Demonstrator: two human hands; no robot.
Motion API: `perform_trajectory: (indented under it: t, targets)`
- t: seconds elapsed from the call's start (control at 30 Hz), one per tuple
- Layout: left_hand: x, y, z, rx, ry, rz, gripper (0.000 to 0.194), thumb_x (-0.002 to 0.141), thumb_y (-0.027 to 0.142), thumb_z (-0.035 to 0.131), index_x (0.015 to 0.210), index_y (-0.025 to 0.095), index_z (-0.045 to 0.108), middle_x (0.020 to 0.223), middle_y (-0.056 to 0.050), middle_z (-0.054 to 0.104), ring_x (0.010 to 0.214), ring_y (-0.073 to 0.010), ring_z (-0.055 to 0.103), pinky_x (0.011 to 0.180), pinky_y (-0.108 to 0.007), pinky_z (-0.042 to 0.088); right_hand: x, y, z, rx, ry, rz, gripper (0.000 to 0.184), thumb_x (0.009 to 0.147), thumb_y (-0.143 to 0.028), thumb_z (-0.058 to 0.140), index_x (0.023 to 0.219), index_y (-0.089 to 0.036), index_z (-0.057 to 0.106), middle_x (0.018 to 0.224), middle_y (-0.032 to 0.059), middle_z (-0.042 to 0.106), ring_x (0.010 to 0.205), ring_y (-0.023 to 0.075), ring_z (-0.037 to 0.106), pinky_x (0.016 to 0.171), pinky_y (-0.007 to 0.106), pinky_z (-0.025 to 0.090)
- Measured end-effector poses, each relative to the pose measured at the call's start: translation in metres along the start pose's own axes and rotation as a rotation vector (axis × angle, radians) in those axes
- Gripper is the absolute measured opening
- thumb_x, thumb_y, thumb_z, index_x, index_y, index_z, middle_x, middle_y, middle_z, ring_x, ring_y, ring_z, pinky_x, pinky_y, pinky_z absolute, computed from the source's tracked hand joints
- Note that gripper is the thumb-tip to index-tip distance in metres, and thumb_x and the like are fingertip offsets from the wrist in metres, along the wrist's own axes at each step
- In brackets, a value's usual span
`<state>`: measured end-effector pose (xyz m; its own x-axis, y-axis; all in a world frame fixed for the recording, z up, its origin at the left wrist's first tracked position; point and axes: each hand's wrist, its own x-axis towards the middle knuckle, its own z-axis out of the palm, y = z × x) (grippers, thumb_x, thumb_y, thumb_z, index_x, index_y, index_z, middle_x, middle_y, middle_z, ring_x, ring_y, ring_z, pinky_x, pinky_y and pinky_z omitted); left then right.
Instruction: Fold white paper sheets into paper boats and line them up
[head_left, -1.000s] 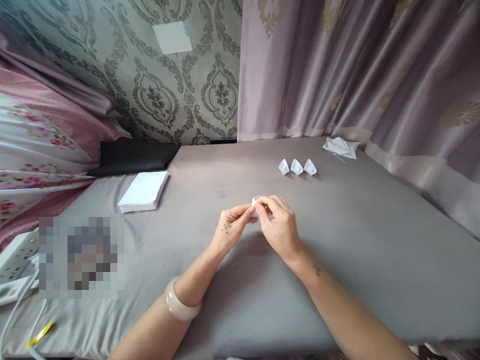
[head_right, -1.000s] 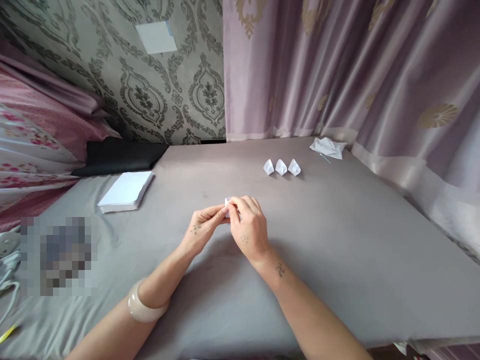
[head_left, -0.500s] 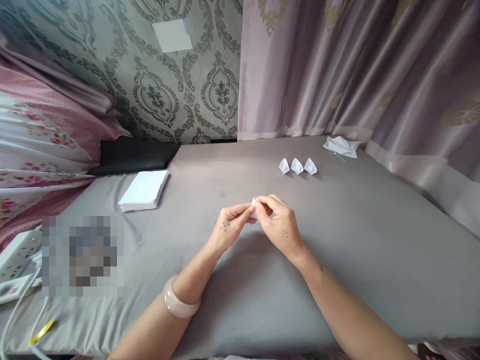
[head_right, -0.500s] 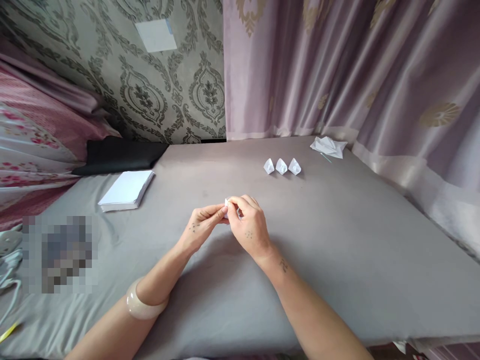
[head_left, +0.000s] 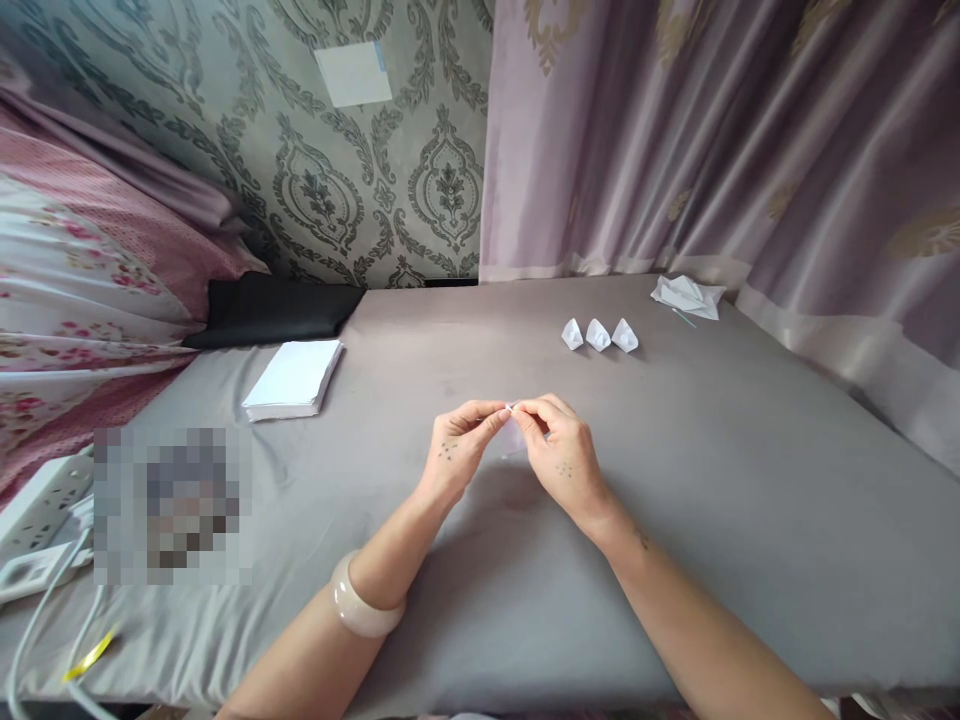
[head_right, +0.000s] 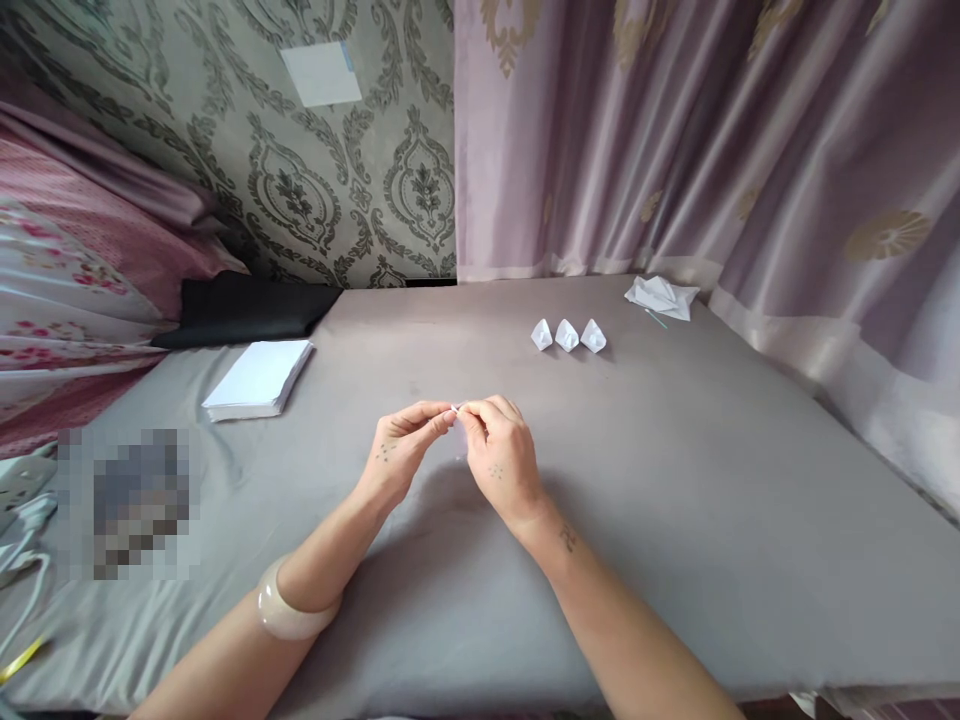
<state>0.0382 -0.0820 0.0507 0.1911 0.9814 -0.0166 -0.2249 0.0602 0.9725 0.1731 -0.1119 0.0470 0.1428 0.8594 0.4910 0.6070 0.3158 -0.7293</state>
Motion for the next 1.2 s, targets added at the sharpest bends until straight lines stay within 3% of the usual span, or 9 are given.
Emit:
perform_trajectory:
  t: [0.27,0.4,0.53,0.67,0.9,1.2]
  targets:
    - [-0.002,0.002,0.001,-0.002,-0.012,-0.007,0.014,0.07,0.031,0.078,0.072,0.017,0.076,0.072,-0.003,0.07,0.074,-0.0142,0.059,0.075,-0.027,0.046,0.001,-0.007,-0.004,0.024,-0.055,0.111,0.016,0.087,-0.028,0.057,0.077,-0.021,0.066,0.077,0.0028,0.068,0.07,0.0163,0.063,0.067,0.029,0.049]
    - [0.001,0.0,-0.001,-0.09,0.035,-0.02,0.014,0.071,0.031,0.077,0.074,0.018,0.075,0.074,-0.002,0.069,0.07,-0.0118,0.057,0.074,-0.026,0.045,0.003,-0.011,-0.006,0.163,-0.035,0.247,0.017,0.079,-0.035,0.066,0.085,-0.02,0.064,0.077,0.003,0.069,0.065,0.0149,0.061,0.062,0.028,0.05]
    - [0.001,0.0,-0.002,-0.213,0.038,-0.049,0.014,0.071,0.031,0.077,0.076,0.018,0.075,0.077,-0.002,0.069,0.072,-0.0111,0.056,0.073,-0.025,0.045,0.005,-0.011,-0.007,0.365,-0.147,0.407,0.032,0.076,-0.04,0.069,0.099,-0.018,0.067,0.094,0.0075,0.071,0.082,0.0181,0.065,0.072,0.031,0.052]
    - [-0.002,0.001,0.001,-0.229,0.013,-0.051,0.013,0.072,0.03,0.077,0.077,0.018,0.075,0.077,-0.001,0.068,0.071,-0.0097,0.055,0.072,-0.024,0.044,0.004,-0.011,-0.005,0.561,-0.198,0.498,0.028,0.077,-0.042,0.068,0.091,-0.018,0.072,0.087,0.0062,0.073,0.082,0.0194,0.067,0.077,0.033,0.052]
    - [-0.002,0.001,0.002,-0.219,-0.011,-0.105,0.016,0.071,0.03,0.077,0.073,0.015,0.073,0.072,-0.002,0.066,0.067,-0.0107,0.055,0.069,-0.026,0.045,0.004,-0.012,-0.003,0.53,-0.09,0.529,0.026,0.073,-0.041,0.072,0.084,-0.018,0.072,0.078,0.0041,0.072,0.069,0.0165,0.064,0.064,0.028,0.05]
    - [-0.003,0.008,0.0,-0.162,-0.012,-0.138,0.016,0.073,0.027,0.072,0.068,0.013,0.069,0.063,-0.001,0.059,0.063,-0.0096,0.053,0.068,-0.025,0.044,0.004,-0.016,-0.003,0.396,-0.07,0.39,0.017,0.078,-0.035,0.067,0.083,-0.019,0.07,0.077,0.0016,0.07,0.067,0.0135,0.062,0.062,0.025,0.049]
